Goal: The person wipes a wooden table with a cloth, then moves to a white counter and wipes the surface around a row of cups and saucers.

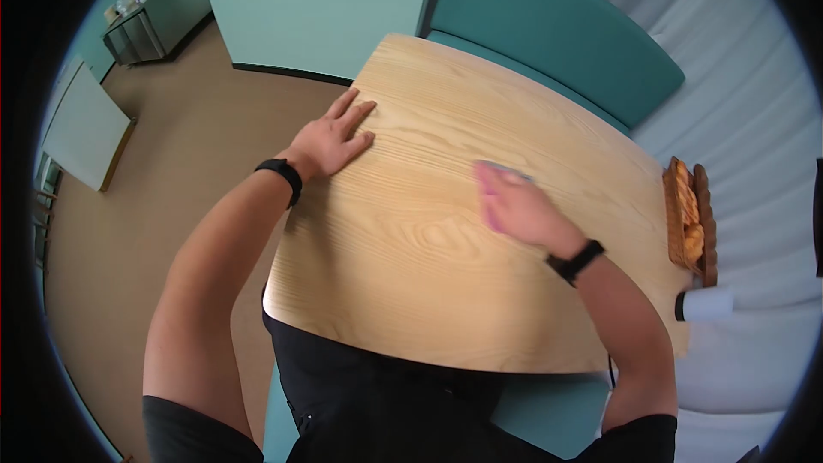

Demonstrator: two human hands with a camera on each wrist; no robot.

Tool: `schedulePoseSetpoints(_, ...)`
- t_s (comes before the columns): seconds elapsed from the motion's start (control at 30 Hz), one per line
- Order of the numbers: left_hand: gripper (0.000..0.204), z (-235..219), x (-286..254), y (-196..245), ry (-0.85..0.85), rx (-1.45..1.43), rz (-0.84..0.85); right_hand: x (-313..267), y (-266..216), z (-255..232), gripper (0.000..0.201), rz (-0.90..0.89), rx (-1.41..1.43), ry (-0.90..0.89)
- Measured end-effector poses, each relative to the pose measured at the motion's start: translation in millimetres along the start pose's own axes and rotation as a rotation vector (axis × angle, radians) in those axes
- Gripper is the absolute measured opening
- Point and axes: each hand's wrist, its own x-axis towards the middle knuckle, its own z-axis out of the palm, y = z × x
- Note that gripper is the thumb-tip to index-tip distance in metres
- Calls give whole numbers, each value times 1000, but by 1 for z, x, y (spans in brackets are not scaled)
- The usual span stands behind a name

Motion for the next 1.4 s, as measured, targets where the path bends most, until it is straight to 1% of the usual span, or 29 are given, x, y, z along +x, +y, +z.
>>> schedulePoseSetpoints(0.03, 69, 0, 1, 0, -15, 3, -9, -35, 45, 6, 56, -58, -60, 159)
schedulePoseSetpoints(0.07, 69, 1, 2, 0, -20, 2, -9, -74, 85, 4, 57, -17, -207, 263)
schedulePoseSetpoints(0.1, 69, 3, 3, -1, -22, 3, -12, -113, 86, -24, 54, 395, 9, 107)
schedulePoseSetpoints(0.13, 69, 2, 2, -2, -24, 7, -19, -147, 85, -46, 55, 743, 182, 19)
schedulePoseSetpoints(0.17, 70, 1, 2, -2, -37, 5, -20, -190, 113, -46, 54, 810, 301, 101)
schedulePoseSetpoints(0.27, 67, -4, 0, 2, -70, -37, -21, -331, 268, 0, 46, 773, 130, 374)
schedulePoseSetpoints(0.33, 67, -3, 0, 1, -65, -26, -20, -339, 255, -5, 44, 840, 263, 416)
schedulePoseSetpoints(0.4, 67, -4, 1, 1, -60, -23, -23, -323, 248, -9, 44, 892, 261, 331)
schedulePoseSetpoints(0.47, 67, -3, 2, 1, -66, -26, -27, -277, 212, -20, 41, 940, 257, 221)
schedulePoseSetpoints(0.5, 68, -2, 3, 0, -61, -21, -30, -239, 175, -27, 39, 962, 253, 153)
schedulePoseSetpoints(0.53, 69, 0, 4, -2, -58, -15, -31, -212, 169, -17, 39, 841, 231, 178)
schedulePoseSetpoints(0.63, 71, 7, 7, -8, -44, -3, -16, -93, 28, -36, 35, 744, 276, 25)
schedulePoseSetpoints(0.7, 71, 4, 6, -6, -46, -5, -15, -35, 31, 12, 38, 162, -65, 239)
schedulePoseSetpoints(0.73, 71, 4, 6, -6, -42, -6, -6, -6, -40, -12, 24, 497, 214, -66)
schedulePoseSetpoints(0.8, 71, 5, 6, -7, -30, -7, 12, 39, -67, 35, 31, 151, -68, 80)
schedulePoseSetpoints(0.83, 69, 4, 6, -7, -27, -14, 22, 53, -86, 55, 37, 26, -109, 144)
schedulePoseSetpoints(0.87, 69, 8, 7, -13, -15, -11, 49, 58, -118, 48, 49, 49, -91, 27)
schedulePoseSetpoints(0.93, 68, 18, 13, -26, 7, -13, 110, 67, -139, 70, 61, -83, -113, 85)
schedulePoseSetpoints(1.0, 66, 11, 6, -16, 30, -40, 92, 43, -150, 58, 65, -112, -120, 33)
schedulePoseSetpoints(1.03, 65, 11, 7, -18, 46, -36, 113, 30, -151, 53, 67, -121, -123, 3)
schedulePoseSetpoints(1.07, 65, 14, 8, -19, 62, -36, 131, 14, -139, 56, 65, -97, -83, 48)
schedulePoseSetpoints(1.13, 64, 3, 2, -5, 15, -69, 69, -33, -101, 62, 62, -61, -5, 128)
schedulePoseSetpoints(1.2, 63, 4, 2, -6, -3, -102, 71, -96, -64, 43, 60, 100, -110, 146)
schedulePoseSetpoints(1.27, 63, 5, 3, -7, 10, -59, 83, -169, 1, 46, 61, 194, -237, 318)
schedulePoseSetpoints(1.3, 62, 2, 2, -5, -8, -65, 70, -206, 20, 35, 60, 364, -252, 280)
schedulePoseSetpoints(1.37, 61, 4, 4, -7, -5, -62, 77, -287, 77, 26, 57, 579, -220, 286)
schedulePoseSetpoints(1.4, 60, 3, 4, -7, -7, -58, 74, -320, 89, 13, 55, 714, -177, 276)
